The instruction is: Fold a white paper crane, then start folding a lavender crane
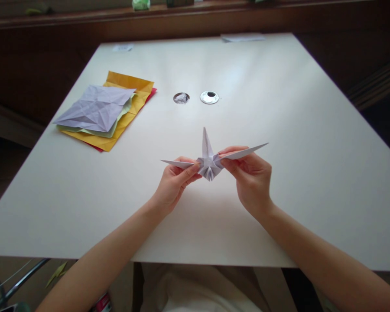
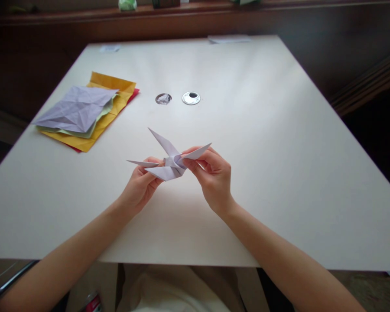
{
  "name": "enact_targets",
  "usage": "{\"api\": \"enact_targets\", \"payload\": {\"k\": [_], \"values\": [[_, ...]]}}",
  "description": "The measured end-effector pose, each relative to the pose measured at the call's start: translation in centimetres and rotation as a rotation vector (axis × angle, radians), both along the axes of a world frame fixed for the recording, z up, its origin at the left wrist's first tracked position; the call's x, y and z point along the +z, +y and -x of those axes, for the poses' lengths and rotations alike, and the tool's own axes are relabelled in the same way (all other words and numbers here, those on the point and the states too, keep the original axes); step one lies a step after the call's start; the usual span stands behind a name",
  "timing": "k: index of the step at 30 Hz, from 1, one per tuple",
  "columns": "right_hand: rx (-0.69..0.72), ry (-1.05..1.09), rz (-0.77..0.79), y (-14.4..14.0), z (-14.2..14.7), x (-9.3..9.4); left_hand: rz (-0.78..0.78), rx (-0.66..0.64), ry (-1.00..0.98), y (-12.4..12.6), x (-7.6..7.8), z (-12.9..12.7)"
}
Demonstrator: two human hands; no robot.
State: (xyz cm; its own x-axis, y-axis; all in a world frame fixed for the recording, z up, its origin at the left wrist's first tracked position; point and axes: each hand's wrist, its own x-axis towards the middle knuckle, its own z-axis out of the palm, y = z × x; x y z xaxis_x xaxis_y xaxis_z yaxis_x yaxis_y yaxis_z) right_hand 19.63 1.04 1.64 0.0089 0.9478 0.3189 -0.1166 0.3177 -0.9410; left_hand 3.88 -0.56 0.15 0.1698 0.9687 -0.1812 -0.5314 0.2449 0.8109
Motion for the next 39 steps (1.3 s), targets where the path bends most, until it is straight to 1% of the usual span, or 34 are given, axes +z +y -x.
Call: {"api": "enact_targets", "payload": {"k": [9, 15, 19, 21, 23, 26, 29, 31, 32, 34, 36, 39], "values": [[0.012, 0.082, 0.131, 0.2, 0.2, -0.9, 0.047, 0.012, -0.023, 0.1, 0.0, -0.2], [0.011, 0.146, 0.220, 0.3, 0.3, -1.5, 0.103, 0.038, -0.042, 0.1, -0.5, -0.6], [0.005, 0.135, 0.221, 0.3, 0.4, -1.8, 0.102, 0.030, -0.005, 0.2, -0.3, -0.5], [0.009, 0.083, 0.201, 0.4, 0.3, -1.7, 0.072, 0.029, 0.074, 0.2, 0.1, -0.2], [0.020, 0.014, 0.149, 0.4, 0.2, -1.4, 0.011, 0.060, 0.222, 0.2, 0.6, 0.2], [-0.007, -0.110, 0.002, 0.5, -0.3, -0.8, -0.122, 0.175, 0.476, 0.2, 1.0, 0.8], [-0.155, -0.255, -0.226, 0.5, -0.9, -0.1, -0.275, 0.306, 0.740, 0.2, 1.2, 1.2], [-0.255, -0.364, -0.414, 0.2, -1.1, 0.2, -0.394, 0.350, 0.917, 0.1, 1.1, 1.1], [-0.278, -0.419, -0.502, 0.0, -1.1, 0.4, -0.452, 0.354, 0.989, 0.0, 1.1, 0.9], [-0.268, -0.521, -0.636, -0.3, -1.0, 0.6, -0.557, 0.345, 1.091, -0.2, 1.0, 0.6], [-0.229, -0.601, -0.689, -0.5, -0.9, 0.9, -0.639, 0.327, 1.140, -0.5, 0.8, 0.2], [-0.191, -0.674, -0.655, -0.4, -0.6, 1.1, -0.704, 0.289, 1.162, -0.9, 0.4, -0.2]]}}
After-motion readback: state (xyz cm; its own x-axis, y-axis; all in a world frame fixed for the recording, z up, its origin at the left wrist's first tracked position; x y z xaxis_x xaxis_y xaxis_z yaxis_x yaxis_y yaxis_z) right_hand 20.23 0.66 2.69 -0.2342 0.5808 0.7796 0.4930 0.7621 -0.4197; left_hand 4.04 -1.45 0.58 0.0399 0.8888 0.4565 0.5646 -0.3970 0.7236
